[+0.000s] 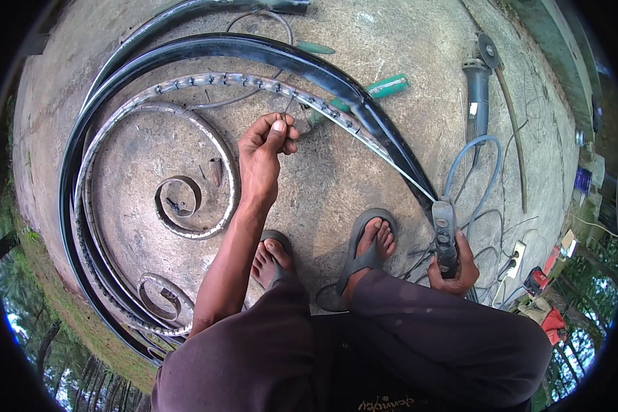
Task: The person welds curved metal pieces together using a welding rod and an electrode holder.
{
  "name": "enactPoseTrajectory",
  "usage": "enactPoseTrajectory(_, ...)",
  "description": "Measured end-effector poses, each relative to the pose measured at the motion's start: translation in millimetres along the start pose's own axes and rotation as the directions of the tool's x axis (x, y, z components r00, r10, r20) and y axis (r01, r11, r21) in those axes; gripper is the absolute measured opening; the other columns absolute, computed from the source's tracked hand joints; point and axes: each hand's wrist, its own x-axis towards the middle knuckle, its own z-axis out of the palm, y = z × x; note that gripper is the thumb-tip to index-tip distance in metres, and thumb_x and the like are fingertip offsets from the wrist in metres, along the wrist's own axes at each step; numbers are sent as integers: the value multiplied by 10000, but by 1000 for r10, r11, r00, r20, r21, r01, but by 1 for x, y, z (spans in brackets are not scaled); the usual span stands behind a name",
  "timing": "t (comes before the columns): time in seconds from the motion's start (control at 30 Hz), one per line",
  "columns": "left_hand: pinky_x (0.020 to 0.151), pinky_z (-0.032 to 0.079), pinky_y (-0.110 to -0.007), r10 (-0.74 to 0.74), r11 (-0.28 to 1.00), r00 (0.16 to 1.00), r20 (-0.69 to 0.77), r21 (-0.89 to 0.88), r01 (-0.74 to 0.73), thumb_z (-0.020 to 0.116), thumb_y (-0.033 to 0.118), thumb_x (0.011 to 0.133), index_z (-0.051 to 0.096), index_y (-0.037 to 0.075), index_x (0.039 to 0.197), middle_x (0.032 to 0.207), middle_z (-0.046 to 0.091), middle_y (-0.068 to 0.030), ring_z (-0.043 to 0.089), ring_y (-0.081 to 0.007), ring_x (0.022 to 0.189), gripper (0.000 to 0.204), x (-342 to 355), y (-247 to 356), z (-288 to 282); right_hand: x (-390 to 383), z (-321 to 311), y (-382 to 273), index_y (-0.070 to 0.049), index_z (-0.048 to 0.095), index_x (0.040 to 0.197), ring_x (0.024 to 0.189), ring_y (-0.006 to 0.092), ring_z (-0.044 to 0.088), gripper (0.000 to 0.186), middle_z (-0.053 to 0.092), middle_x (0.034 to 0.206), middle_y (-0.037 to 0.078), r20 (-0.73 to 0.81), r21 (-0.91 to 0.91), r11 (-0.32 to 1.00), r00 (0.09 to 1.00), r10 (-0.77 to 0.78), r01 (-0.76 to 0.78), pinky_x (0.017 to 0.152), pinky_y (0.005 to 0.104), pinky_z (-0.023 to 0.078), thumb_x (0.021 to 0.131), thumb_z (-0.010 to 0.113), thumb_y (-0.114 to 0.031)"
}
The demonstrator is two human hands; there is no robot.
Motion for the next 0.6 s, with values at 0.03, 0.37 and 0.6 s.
enactPoseTrajectory(0.03,686,461,-243,-9,1000,1000,-4,-14,9,554,146,1001,654,14,1048,832,655,-32,553,-96,685,173,0,-1,-3,2,2,1,24,544,1347,805,158,677,710,692,1061,165,-12,5,1000,1000,-18,18,724,276,542,653,691,41)
enactPoseTrajectory(0.37,697,450,-253,-24,999,1000,-12,49,24,540,182,1018,655,28,1025,844,644,-12,536,-89,709,193,-3,4,0,8,1,-5,15,578,1309,861,237,716,701,693,1043,202,41,-61,997,998,-39,41,752,326,553,626,727,-19)
enactPoseTrajectory(0.6,708,460,-254,-41,999,998,-43,12,42,545,164,1017,646,21,1094,869,646,-29,560,-93,727,191,-4,-3,-3,6,1,-6,10,581,1308,850,236,714,697,693,1042,200,37,-9,1000,999,-4,4,749,324,552,625,722,-16)
